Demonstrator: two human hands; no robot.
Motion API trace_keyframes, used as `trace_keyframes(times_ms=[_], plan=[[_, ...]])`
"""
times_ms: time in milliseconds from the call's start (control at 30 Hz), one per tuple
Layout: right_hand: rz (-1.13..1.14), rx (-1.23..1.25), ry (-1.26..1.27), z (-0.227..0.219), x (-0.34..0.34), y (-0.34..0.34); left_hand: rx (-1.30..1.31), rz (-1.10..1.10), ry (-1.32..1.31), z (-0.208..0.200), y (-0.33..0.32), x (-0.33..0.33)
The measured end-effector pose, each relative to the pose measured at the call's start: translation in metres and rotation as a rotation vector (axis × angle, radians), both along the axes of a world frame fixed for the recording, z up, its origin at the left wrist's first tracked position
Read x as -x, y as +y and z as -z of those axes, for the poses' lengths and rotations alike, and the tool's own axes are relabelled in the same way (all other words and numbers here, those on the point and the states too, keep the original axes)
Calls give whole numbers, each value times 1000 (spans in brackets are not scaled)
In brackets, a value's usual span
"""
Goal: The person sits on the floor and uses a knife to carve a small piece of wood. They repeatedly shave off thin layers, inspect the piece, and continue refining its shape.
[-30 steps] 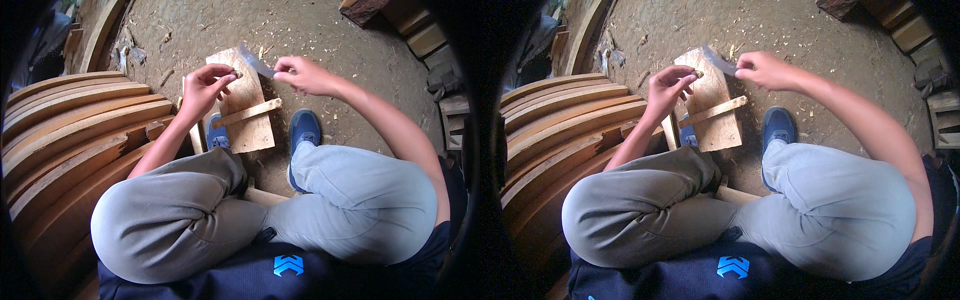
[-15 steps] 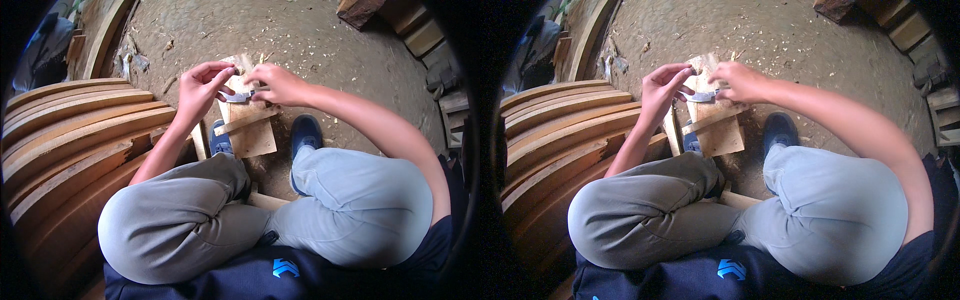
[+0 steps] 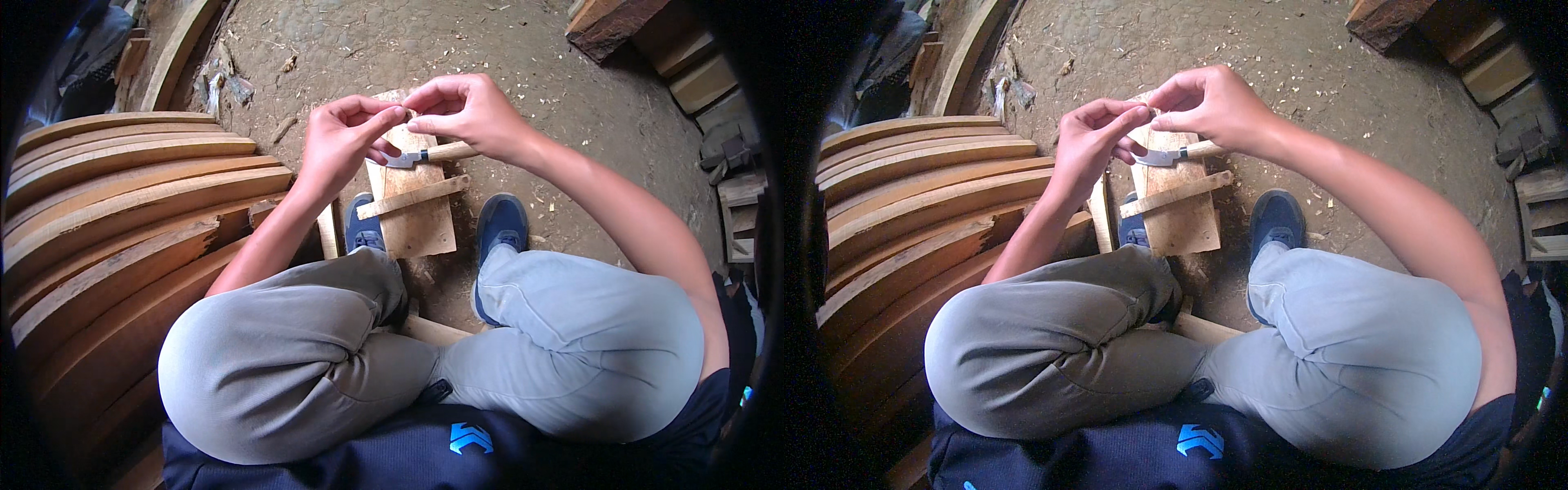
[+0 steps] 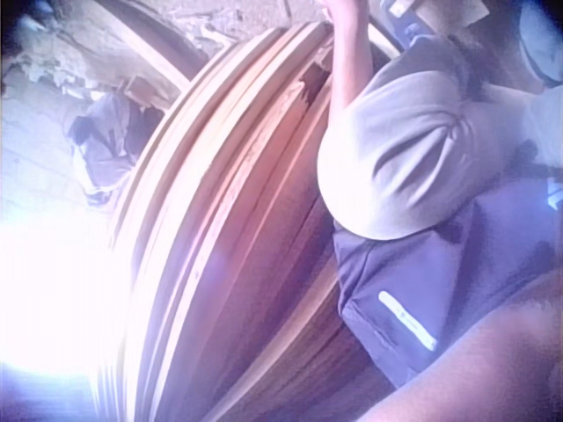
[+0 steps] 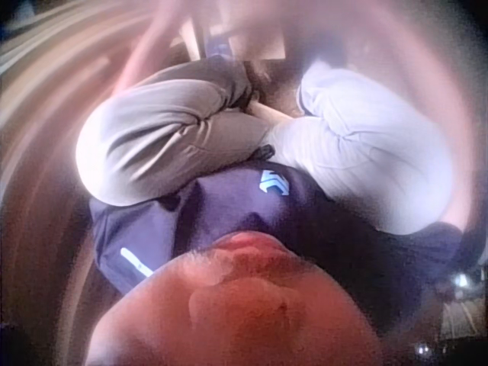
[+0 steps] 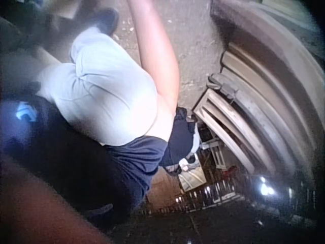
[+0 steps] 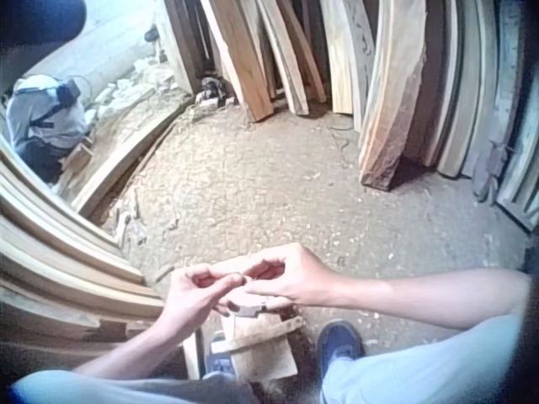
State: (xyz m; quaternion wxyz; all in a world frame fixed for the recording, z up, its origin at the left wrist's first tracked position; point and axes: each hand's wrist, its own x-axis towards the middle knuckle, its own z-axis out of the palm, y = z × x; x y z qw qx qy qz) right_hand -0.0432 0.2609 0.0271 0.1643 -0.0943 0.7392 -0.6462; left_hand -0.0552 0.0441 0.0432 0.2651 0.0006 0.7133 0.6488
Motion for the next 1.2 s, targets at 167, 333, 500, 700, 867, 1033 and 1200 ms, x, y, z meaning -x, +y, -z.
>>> trace_keyframes(times_ms=[167, 333, 500, 700, 867, 1033, 1200], plan=[[27, 67, -18, -13, 5, 5, -89, -43, 29, -8, 0, 1], [67, 150, -62, -35, 7, 8, -101, -162, 72, 9, -7, 5], [34, 157, -46, -74, -4, -3, -131, -167, 76, 19, -8, 4], [-309, 374, 312, -148, -25, -29, -141, -145, 71, 14, -19, 0], [-504, 576, 730, -196, -40, -41, -196, -131, 88, 21, -14, 1], [-533, 591, 758, -208, -50, -36, -180, -140, 91, 19, -11, 0], [-542, 576, 759, -212, -54, -32, -214, -127, 106, 21, -8, 1]])
